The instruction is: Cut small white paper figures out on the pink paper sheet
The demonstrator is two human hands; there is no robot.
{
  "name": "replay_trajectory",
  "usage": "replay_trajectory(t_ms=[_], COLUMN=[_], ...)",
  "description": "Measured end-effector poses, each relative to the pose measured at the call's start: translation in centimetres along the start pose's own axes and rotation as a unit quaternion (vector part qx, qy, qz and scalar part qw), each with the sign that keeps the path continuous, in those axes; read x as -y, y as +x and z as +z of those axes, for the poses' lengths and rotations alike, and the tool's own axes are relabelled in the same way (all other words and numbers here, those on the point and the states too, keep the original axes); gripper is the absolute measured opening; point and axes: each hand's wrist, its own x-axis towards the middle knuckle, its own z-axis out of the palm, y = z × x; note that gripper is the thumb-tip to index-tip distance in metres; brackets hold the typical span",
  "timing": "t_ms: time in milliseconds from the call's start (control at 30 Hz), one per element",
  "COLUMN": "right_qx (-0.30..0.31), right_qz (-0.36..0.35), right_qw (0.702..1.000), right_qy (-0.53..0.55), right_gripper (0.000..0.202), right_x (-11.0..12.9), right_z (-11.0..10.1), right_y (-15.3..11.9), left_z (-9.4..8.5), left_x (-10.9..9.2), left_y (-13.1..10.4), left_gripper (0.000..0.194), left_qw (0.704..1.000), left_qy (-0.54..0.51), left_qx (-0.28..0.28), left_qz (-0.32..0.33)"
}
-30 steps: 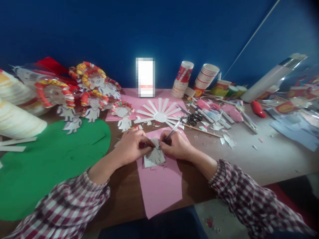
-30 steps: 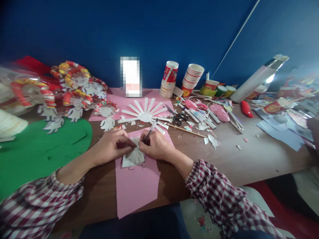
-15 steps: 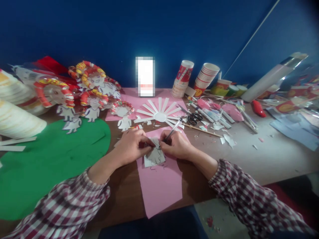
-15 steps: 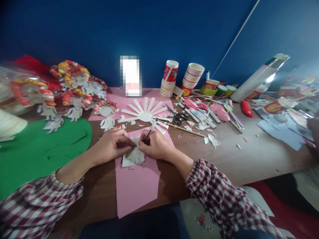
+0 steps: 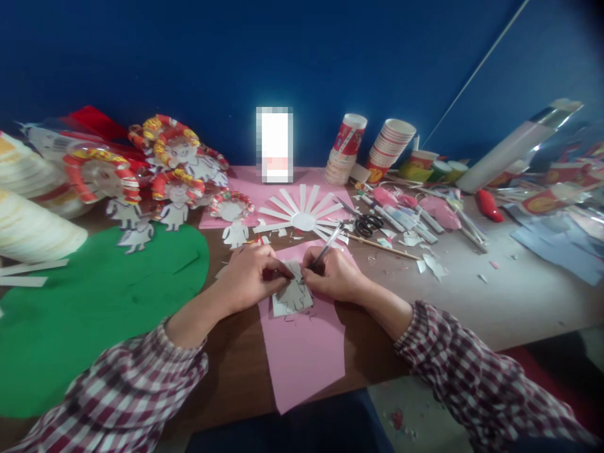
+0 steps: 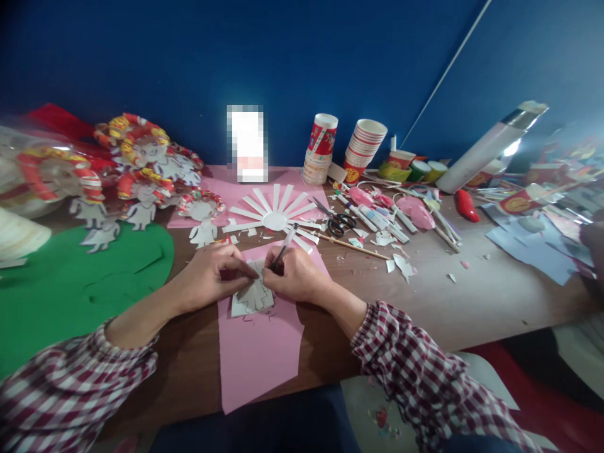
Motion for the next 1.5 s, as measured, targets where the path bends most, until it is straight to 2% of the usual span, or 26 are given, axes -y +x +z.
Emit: replay_trajectory(t_ms=[1500], right_qx=[0.022], right_qz=[0.032], right_qw=[0.999], right_qy=[0.020], right_gripper=[0.007], right_x=[0.43], right_z=[-0.07], right_y=[-0.12], left_z=[-0.16], left_x=[-0.21], left_y=[0.01], left_gripper=[0.012], left_qw=[1.000], left_qy=[0.002], left_qx=[-0.001], left_qz=[0.004])
